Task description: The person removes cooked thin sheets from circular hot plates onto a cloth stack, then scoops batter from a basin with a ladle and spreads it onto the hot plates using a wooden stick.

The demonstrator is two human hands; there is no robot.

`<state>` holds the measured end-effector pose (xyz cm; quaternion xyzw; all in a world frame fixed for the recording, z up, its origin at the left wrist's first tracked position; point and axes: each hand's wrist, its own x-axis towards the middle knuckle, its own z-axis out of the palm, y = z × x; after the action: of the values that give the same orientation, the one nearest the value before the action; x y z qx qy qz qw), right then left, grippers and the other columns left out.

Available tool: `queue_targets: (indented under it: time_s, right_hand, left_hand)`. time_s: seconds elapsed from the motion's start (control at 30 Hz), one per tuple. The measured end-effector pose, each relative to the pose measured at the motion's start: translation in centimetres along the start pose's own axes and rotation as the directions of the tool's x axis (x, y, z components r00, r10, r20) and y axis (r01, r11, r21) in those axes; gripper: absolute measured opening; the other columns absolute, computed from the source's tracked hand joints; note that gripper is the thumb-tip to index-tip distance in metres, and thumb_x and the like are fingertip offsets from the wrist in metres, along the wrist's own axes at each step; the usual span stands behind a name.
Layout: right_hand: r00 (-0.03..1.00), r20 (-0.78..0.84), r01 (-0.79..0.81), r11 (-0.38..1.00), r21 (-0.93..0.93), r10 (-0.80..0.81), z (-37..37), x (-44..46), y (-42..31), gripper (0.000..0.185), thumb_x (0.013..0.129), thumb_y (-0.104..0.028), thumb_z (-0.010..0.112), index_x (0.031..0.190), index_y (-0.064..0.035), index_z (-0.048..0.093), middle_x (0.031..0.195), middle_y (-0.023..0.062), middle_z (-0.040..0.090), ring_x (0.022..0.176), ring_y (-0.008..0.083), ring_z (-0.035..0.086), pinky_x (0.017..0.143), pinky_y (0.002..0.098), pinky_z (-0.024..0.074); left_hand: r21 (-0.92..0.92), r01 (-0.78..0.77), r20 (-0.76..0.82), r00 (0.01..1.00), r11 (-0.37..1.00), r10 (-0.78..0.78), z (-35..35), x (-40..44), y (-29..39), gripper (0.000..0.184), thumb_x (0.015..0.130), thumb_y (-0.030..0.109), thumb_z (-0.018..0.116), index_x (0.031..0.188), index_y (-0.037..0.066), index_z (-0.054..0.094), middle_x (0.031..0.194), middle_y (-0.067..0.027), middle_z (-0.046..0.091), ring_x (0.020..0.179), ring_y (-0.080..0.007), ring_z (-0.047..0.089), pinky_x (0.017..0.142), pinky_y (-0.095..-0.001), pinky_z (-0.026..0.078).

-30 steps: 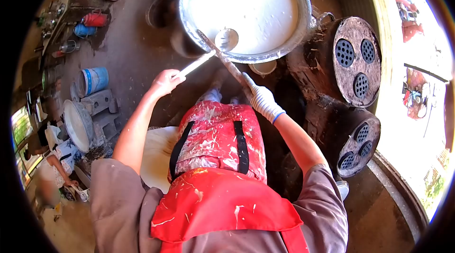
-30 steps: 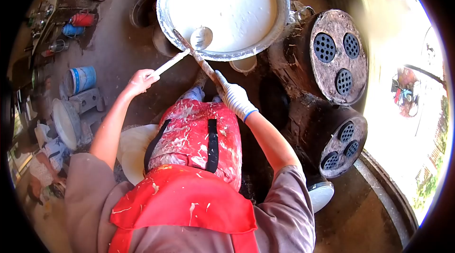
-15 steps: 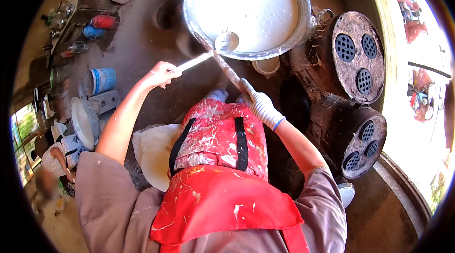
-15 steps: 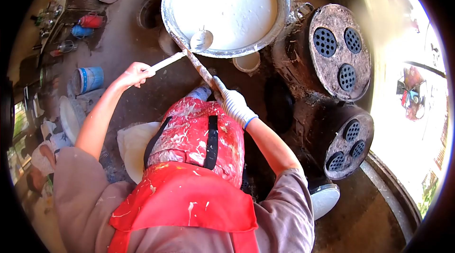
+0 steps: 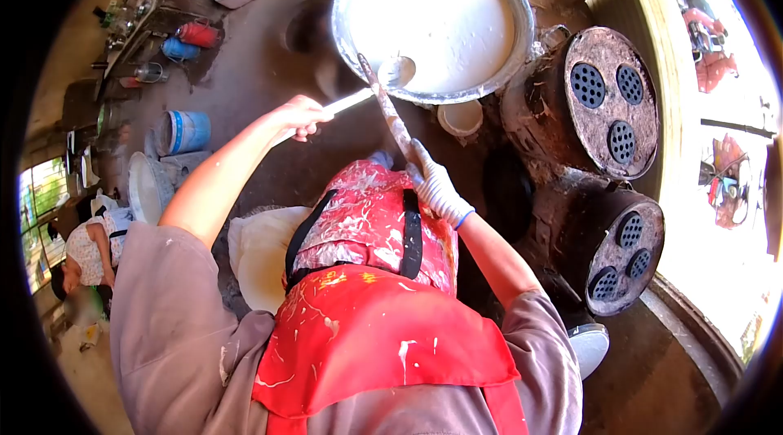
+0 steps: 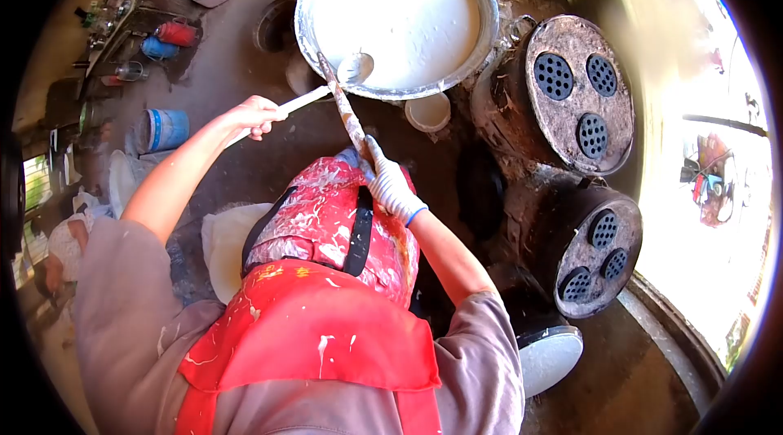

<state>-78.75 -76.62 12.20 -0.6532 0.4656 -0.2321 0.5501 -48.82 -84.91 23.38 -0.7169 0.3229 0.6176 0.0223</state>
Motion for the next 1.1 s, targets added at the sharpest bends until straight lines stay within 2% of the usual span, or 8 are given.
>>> queue_targets:
  time_s: [0.1, 0.17, 0.47, 0.63, 0.73, 0.9, 0.97, 1.1]
  right_hand:
    - [0.999, -0.045, -0.021, 0.993, 0.117, 0.026, 1.2, 0.0, 0.5, 0.050, 0.086, -0.012, 0.050, 0.133, -0.0114, 0.031, 0.094, 0.0218, 0.060, 0.084, 0.0306, 0.061, 0.074, 0.0336, 0.0449]
    - [0.995, -0.034, -0.083, 0.960, 0.266, 0.095, 1.9, 0.4, 0.8, 0.051, 0.087, -0.009, 0.050, 0.134, -0.0086, 0.031, 0.081, 0.0064, 0.057, 0.061, 0.0113, 0.051, 0.055, 0.0234, 0.0422]
    - [0.941, 0.142, -0.331, 0.762, 0.556, 0.306, 0.9, -1.0, -0.8, 0.049, 0.087, -0.018, 0.051, 0.132, -0.0108, 0.033, 0.060, 0.0010, 0.047, 0.044, 0.0074, 0.037, 0.038, 0.0231, 0.0299]
    - [0.960, 0.103, -0.272, 0.776, 0.569, 0.261, 1.0, -1.2, -0.6, 0.050, 0.087, -0.018, 0.051, 0.132, -0.0085, 0.032, 0.059, 0.0000, 0.045, 0.042, 0.0076, 0.037, 0.037, 0.0231, 0.0300]
    - [0.953, 0.149, -0.296, 0.713, 0.636, 0.263, 1.4, -1.0, -0.8, 0.049, 0.087, -0.015, 0.049, 0.133, -0.0094, 0.032, 0.059, -0.0003, 0.045, 0.040, 0.0072, 0.037, 0.035, 0.0224, 0.0309]
    - [0.944, 0.199, -0.316, 0.558, 0.768, 0.261, 1.6, -1.0, -0.4, 0.050, 0.087, -0.015, 0.049, 0.133, -0.0090, 0.031, 0.059, -0.0013, 0.043, 0.041, 0.0058, 0.035, 0.033, 0.0210, 0.0283]
    - [0.972, 0.218, -0.235, 0.415, 0.879, 0.089, 1.3, -0.9, -2.9, 0.057, 0.085, -0.021, 0.054, 0.134, -0.0055, 0.028, 0.062, -0.0028, 0.042, 0.043, 0.0044, 0.035, 0.036, 0.0163, 0.0287]
    - [0.975, 0.213, -0.216, 0.459, 0.862, 0.060, 0.7, 0.3, -6.6, 0.061, 0.085, -0.027, 0.055, 0.134, -0.0048, 0.027, 0.064, -0.0027, 0.042, 0.043, 0.0036, 0.034, 0.035, 0.0165, 0.0273]
  left_hand:
    - [0.070, -0.019, -0.067, 0.997, 0.997, 0.024, 1.0, 0.1, 0.7, 0.018, 0.082, 0.024, 0.058, 0.080, 0.006, 0.055, 0.053, 0.0012, 0.042, 0.039, -0.0050, 0.035, 0.039, -0.0221, 0.035]
    - [0.093, -0.015, -0.095, 0.995, 0.996, 0.024, 1.5, 0.0, 1.4, 0.019, 0.081, 0.024, 0.059, 0.080, 0.005, 0.056, 0.054, -0.0001, 0.045, 0.039, -0.0057, 0.036, 0.039, -0.0229, 0.037]
    - [0.123, 0.084, -0.205, 0.977, 0.989, -0.058, 3.3, 1.3, 1.7, 0.020, 0.078, 0.025, 0.061, 0.087, 0.007, 0.059, 0.056, -0.0003, 0.049, 0.040, -0.0058, 0.040, 0.043, -0.0253, 0.044]
    - [0.230, 0.086, -0.284, 0.959, 0.969, -0.017, 4.2, 2.7, 1.1, 0.021, 0.079, 0.025, 0.061, 0.090, 0.007, 0.060, 0.056, -0.0019, 0.050, 0.039, -0.0078, 0.040, 0.041, -0.0269, 0.044]
    - [0.102, -0.009, -0.326, 0.944, 0.995, 0.042, 5.0, 4.0, -0.6, 0.023, 0.077, 0.022, 0.063, 0.068, 0.002, 0.057, 0.053, -0.0082, 0.052, 0.039, -0.0138, 0.045, 0.036, -0.0293, 0.043]
    - [-0.004, 0.032, -0.322, 0.946, 0.999, -0.031, 6.0, 4.0, -1.5, 0.019, 0.080, 0.025, 0.061, 0.080, 0.006, 0.058, 0.055, -0.0025, 0.050, 0.040, -0.0084, 0.042, 0.041, -0.0265, 0.045]
    - [-0.033, 0.037, -0.291, 0.956, 0.999, -0.045, 6.4, 4.2, -1.7, 0.019, 0.081, 0.027, 0.060, 0.084, 0.009, 0.058, 0.055, 0.0006, 0.048, 0.040, -0.0055, 0.040, 0.044, -0.0249, 0.045]
    - [-0.058, -0.056, -0.307, 0.951, 0.997, 0.036, 6.5, 5.6, -3.0, 0.016, 0.079, 0.023, 0.063, 0.082, 0.008, 0.058, 0.055, 0.0002, 0.048, 0.038, -0.0059, 0.039, 0.039, -0.0242, 0.041]
